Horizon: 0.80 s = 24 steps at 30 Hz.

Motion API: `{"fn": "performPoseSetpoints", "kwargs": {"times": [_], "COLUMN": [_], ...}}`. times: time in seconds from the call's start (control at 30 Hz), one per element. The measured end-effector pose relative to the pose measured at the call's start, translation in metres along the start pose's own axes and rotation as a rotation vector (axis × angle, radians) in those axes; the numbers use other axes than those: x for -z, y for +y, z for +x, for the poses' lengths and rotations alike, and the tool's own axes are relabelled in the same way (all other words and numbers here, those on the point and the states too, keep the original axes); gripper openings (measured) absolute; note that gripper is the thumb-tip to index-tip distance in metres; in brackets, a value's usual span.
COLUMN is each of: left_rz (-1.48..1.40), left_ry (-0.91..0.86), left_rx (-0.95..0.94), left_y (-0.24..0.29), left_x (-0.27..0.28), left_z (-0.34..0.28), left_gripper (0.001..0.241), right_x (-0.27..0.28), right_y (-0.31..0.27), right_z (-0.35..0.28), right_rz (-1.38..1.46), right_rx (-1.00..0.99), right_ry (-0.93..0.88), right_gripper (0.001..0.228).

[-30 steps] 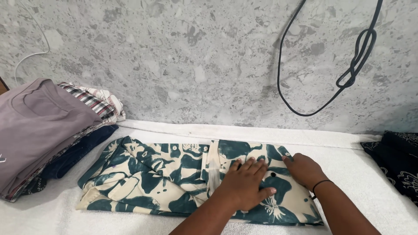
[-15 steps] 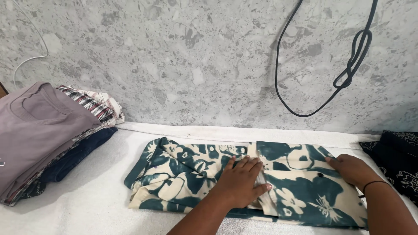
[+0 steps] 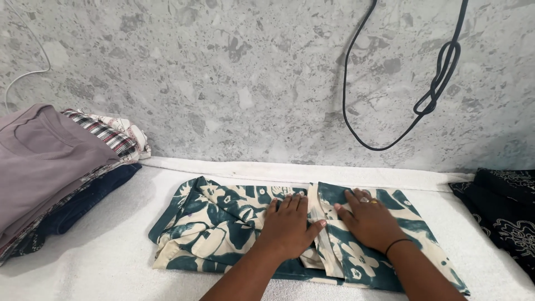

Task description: The person folds a floral-patterned shirt on a white surface. They smooth the fabric, fold the sleeves inward, fold the shirt in half lengthwise, and then fold it into a compact square, placing it on a stack of other folded clothes.

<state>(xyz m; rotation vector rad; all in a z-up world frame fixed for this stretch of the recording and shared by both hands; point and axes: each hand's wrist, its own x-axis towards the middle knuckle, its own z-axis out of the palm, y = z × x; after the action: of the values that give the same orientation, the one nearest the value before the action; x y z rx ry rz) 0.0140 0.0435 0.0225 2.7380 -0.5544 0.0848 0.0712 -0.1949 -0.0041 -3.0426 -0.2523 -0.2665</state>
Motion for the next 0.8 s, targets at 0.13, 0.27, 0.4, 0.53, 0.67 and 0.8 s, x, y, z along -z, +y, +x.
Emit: {"fn": "performPoseSetpoints", "kwargs": {"times": [0.13,0.27,0.4,0.53,0.67,0.8], "left_rz": [0.006,-0.047,-0.057,-0.045,-0.07,-0.106], "left_ry": [-0.006,0.076,0.123,0.135,0.033,-0.038], "left_rx": [-0.006,-0.023,-0.151,-0.323,-0.345,-0.303], "left_y": [0.001,0.001,0.005,0.012,0.009,0.006], "left_x": [-0.003,-0.012,-0.015,-0.016,-0.022,-0.022], "left_z": [0.0,0.004,0.004,-0.005,-0.003,-0.001], "left_gripper": [0.086,0.088,0.091,0.087,0.078,0.078], "right_x": [-0.001,0.025,0.062,0.045,-0.005,-0.003], "right_y": [-0.026,-0.051,-0.052,0.015,0.079,0.049], "right_z": [-0.004,-0.013,-0.021,-0.01,0.012,0.009], "right_rz": [-0.068,0.524,1.341,0.922,0.405,-0.071], "right_rx": [0.102,0.043,0.024,-0.207,-0.171,-0.111], "right_ry": [-0.024,-0.073,-0.092,0.048,0.083,-0.097], "right_gripper": [0.072,0.067,0.064,0.061,0.062,0.067]}}
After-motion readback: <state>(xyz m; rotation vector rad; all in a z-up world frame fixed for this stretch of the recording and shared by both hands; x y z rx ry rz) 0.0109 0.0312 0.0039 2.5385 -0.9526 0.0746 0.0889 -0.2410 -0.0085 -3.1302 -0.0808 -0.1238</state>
